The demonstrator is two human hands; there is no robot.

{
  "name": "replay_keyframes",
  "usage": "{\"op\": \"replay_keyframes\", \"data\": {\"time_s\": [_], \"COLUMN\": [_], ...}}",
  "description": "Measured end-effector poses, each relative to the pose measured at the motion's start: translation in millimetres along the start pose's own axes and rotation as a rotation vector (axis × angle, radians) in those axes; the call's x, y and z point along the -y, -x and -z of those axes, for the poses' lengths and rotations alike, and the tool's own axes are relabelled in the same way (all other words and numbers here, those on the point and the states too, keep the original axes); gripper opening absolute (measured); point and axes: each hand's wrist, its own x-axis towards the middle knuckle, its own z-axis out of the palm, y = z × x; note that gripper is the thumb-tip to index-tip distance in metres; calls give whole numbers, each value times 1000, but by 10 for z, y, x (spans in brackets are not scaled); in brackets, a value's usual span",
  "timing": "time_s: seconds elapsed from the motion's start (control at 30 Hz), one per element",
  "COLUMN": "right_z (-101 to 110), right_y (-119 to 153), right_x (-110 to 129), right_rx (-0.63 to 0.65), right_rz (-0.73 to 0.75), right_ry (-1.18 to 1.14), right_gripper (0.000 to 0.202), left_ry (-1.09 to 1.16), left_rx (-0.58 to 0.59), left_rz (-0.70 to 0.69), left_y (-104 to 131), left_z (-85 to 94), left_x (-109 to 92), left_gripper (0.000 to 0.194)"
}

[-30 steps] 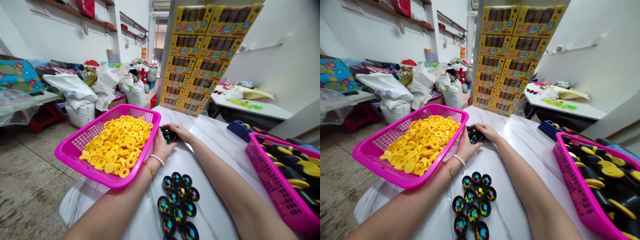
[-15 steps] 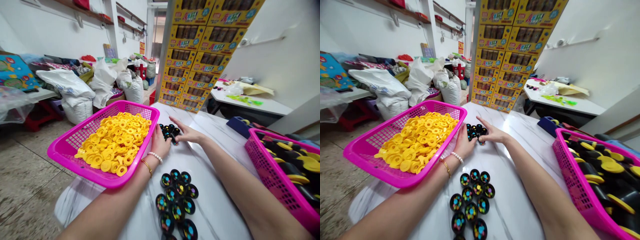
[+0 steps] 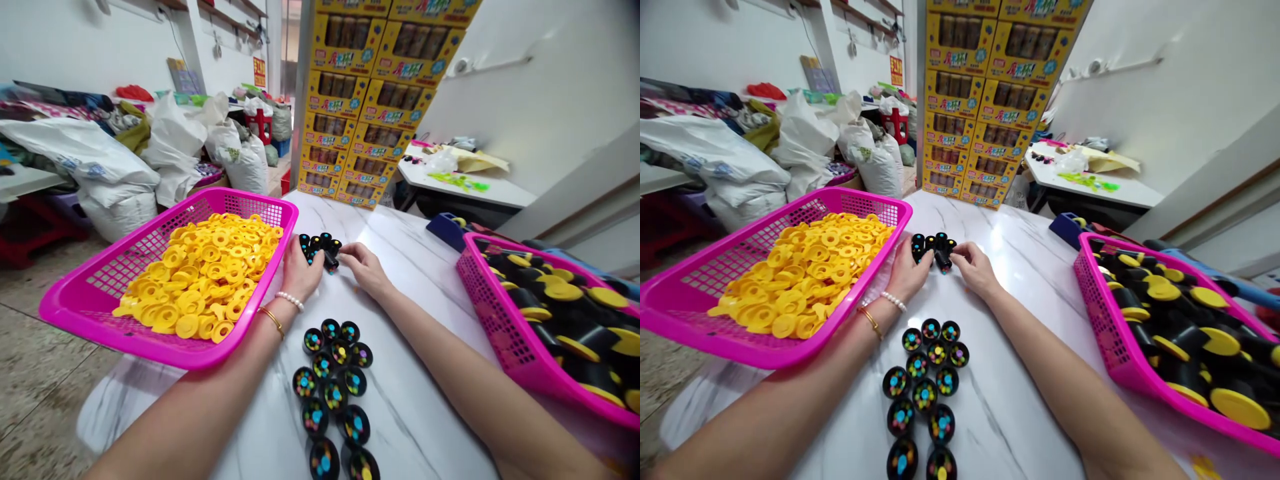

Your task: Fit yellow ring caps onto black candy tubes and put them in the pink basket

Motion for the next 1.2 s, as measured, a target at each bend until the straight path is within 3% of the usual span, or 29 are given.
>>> {"op": "replay_keyframes", "data": {"time_s": [0.23,0.43,1.03,1.2], "right_z": [-86,-123,-108,-78], "right_y": [80,105,81,72], "right_x": [156,124,102,105], "right_rx": [-13,-19,-44,-41], "right_rz": [125,208,193,172], "right_ry": [207,306,304,269], "right_gripper": [31,30,27,23], "left_ry": [-17,-38,-129,-171], "left_rx": [3,4,-72,-103], "left_rz": [-21,-47,-127,-272], "left_y": [-17,-5,34,125], "left_z": [-5,1,-22,41], "left_x": [16,35,92,12], "left_gripper": [38,42,49,37]}}
